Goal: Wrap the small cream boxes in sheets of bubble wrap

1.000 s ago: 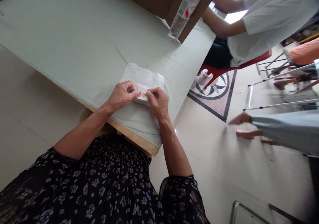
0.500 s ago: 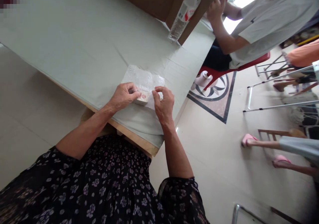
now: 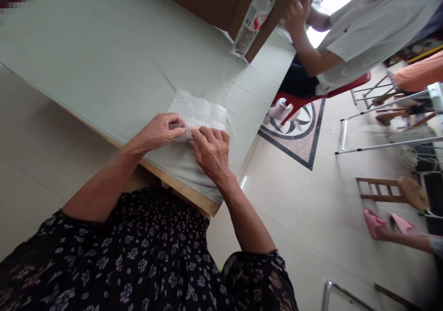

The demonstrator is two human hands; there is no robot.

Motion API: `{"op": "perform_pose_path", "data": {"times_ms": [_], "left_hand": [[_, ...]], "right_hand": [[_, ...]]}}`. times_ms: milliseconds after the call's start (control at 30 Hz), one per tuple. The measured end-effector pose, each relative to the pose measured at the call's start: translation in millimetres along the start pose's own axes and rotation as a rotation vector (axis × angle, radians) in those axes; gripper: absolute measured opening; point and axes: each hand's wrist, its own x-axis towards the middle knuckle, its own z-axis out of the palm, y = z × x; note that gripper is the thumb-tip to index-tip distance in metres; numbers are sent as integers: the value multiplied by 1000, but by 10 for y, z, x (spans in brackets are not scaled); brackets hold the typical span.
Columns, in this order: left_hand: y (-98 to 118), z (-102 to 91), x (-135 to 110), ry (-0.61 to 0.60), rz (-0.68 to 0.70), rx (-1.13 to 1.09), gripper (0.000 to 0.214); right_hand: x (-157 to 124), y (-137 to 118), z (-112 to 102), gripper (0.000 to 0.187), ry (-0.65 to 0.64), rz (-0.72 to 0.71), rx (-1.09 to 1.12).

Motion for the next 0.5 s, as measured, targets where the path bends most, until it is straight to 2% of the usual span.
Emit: {"op": "perform_pose_path", "data": {"times_ms": [167, 400, 500], "left_hand": [[-78, -113, 11, 44, -110, 79, 21], [-110, -64, -20, 187, -193, 550, 32], [-84, -74, -74, 178, -268, 643, 40]], "right_hand": [[102, -20, -22, 25, -38, -14, -82], [160, -19, -41, 23, -72, -37, -119], [169, -14, -47, 21, -79, -41, -128]]}}
